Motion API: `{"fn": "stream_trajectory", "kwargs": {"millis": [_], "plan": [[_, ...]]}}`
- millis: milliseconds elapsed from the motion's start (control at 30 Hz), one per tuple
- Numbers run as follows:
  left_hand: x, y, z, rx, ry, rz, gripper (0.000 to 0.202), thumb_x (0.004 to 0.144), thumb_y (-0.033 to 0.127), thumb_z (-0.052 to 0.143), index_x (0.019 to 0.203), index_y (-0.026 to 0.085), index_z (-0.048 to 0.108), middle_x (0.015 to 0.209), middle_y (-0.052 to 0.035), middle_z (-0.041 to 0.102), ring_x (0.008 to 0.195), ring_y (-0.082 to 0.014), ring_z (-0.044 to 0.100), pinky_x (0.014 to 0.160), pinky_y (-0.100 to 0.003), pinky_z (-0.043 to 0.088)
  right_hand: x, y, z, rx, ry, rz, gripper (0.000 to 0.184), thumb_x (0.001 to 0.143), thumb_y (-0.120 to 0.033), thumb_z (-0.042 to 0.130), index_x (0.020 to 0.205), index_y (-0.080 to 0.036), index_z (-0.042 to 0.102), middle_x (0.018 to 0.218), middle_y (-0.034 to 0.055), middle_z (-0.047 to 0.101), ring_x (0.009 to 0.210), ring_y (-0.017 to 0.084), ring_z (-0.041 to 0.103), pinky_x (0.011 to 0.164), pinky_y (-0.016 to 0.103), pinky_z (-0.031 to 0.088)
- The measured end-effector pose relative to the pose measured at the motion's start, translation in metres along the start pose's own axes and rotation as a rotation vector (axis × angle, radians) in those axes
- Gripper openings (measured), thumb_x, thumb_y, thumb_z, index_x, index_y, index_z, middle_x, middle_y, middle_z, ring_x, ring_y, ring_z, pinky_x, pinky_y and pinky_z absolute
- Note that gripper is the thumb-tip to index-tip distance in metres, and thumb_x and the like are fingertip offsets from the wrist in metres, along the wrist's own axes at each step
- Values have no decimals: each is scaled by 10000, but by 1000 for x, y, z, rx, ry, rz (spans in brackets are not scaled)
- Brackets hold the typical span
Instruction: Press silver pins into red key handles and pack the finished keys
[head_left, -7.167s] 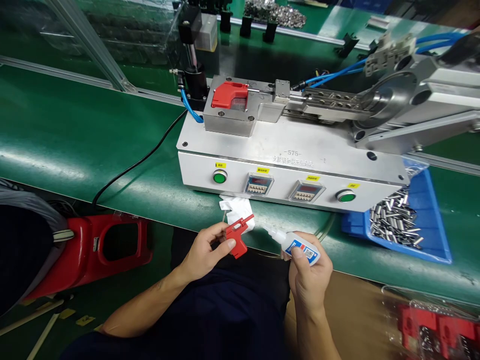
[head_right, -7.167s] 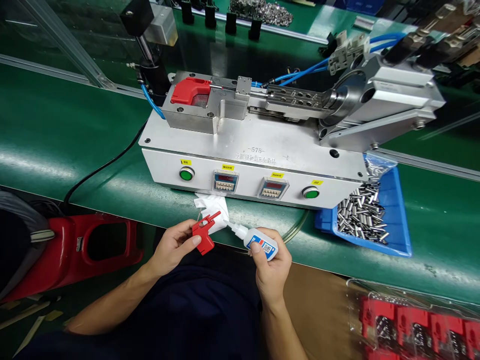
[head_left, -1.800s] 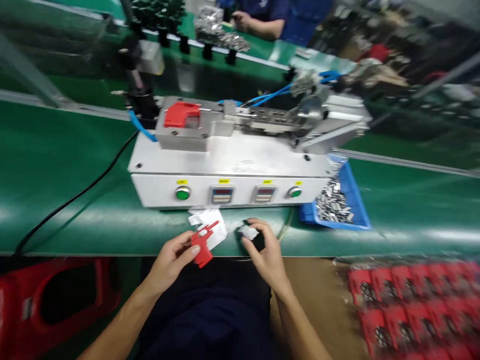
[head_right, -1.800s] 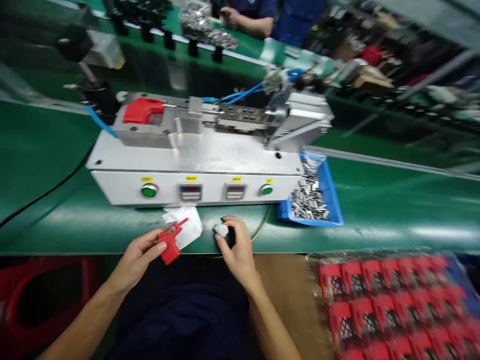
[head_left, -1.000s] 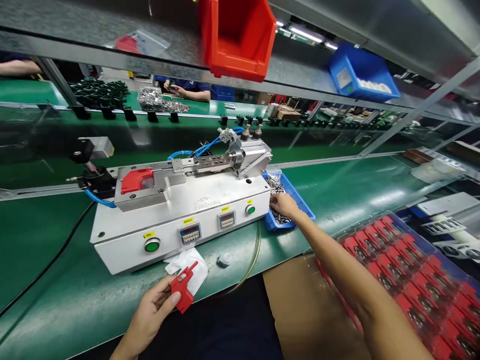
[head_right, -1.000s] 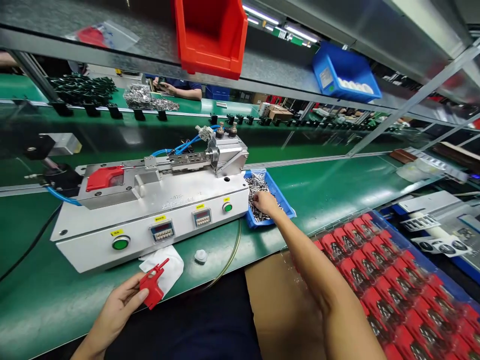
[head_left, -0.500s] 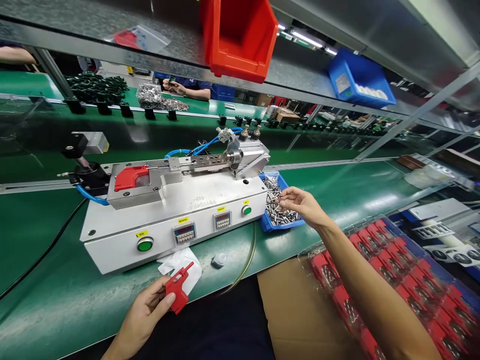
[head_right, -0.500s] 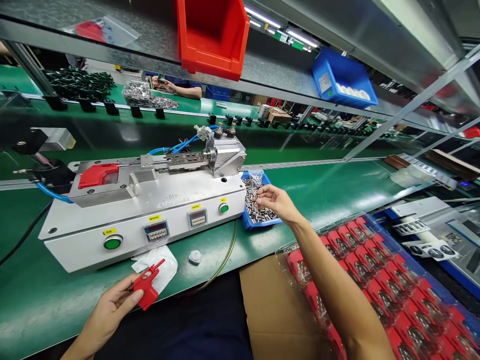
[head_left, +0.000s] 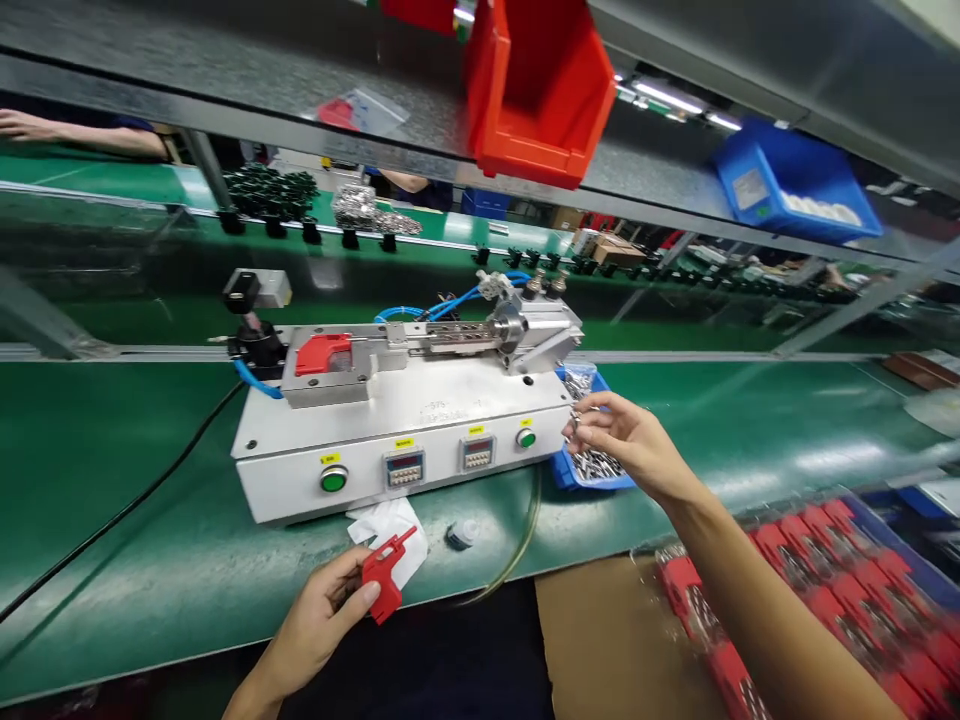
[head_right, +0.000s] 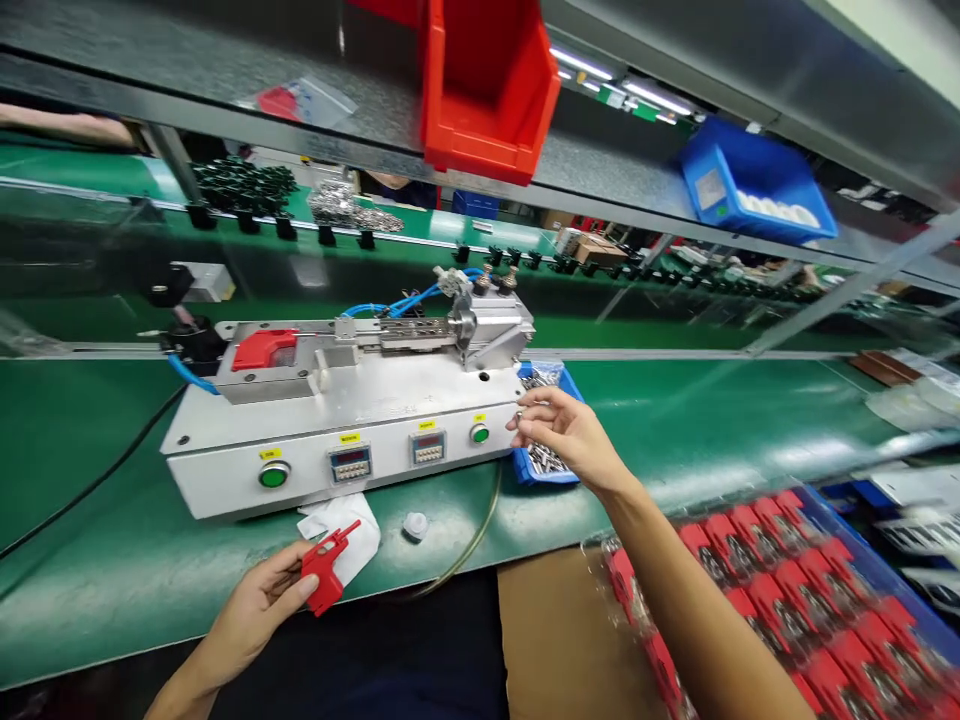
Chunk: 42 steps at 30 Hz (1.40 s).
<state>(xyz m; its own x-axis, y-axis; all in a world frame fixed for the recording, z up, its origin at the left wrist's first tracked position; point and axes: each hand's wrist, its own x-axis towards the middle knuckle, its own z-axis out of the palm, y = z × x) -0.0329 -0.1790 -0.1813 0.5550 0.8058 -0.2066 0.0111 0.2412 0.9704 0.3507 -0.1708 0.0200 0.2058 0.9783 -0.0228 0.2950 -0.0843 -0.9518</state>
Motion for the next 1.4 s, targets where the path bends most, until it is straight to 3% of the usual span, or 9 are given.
{"fn": "stream_trajectory", "kwargs": {"millis": [233,467,633,733,967,1167,1300,1400], "plan": [[15,16,3,35,-46,124,422,943,552,661,1007,140,728,867,-52,685,783,-184,599,750,-264,491,34,-35,30,-284,-84,-243,447,808,-691,768,760,-251,707,608,36,663,565,200,643,539,331,538],[18,19,0,58,-33,176,320,935,461,649,940,143,689,847,-40,640,773,-173,552,742,-261,460,110,-76,133,-445,-182,-527,465,834,-677,732,788,-223,644,669,29,675,575,177,642,546,300,501],[16,24,2,102,-9,195,226,919,372,630,881,151,661,808,-29,626,739,-163,538,718,-256,455,167,-93,186,-870,-234,-758,258,934,-396,665,755,-217,714,737,34,710,688,192,644,606,311,454],[14,30,3,150,18,204,181,903,323,622,905,155,689,794,-33,643,738,-171,551,694,-249,467,182,-87,194,-1032,-212,-835,227,958,-307,609,821,-239,775,823,54,731,792,228,655,636,335,455],[10,36,3,223,-6,187,167,885,295,603,943,193,723,799,-24,679,744,-187,596,711,-248,503,173,-70,187,-982,-200,-877,287,996,-269,520,1095,-258,790,981,85,769,974,296,633,755,414,522],[10,40,2,193,-22,195,133,886,268,601,915,193,707,753,-6,646,709,-177,591,691,-235,492,160,-67,186,-982,-180,-868,263,988,-259,513,954,-232,772,1031,100,764,988,304,640,842,459,540],[10,37,2,186,-16,194,135,893,266,606,926,192,714,775,-8,655,725,-175,591,704,-235,488,157,-71,194,-933,-170,-868,248,976,-256,535,1066,-251,766,1145,102,730,1050,312,632,901,484,539],[11,32,2,186,-11,191,141,900,277,610,915,184,714,794,-16,667,737,-179,585,713,-244,487,158,-77,209,-895,-258,-880,231,952,-241,568,1090,-255,753,1210,99,695,1086,309,616,948,484,529]]}}
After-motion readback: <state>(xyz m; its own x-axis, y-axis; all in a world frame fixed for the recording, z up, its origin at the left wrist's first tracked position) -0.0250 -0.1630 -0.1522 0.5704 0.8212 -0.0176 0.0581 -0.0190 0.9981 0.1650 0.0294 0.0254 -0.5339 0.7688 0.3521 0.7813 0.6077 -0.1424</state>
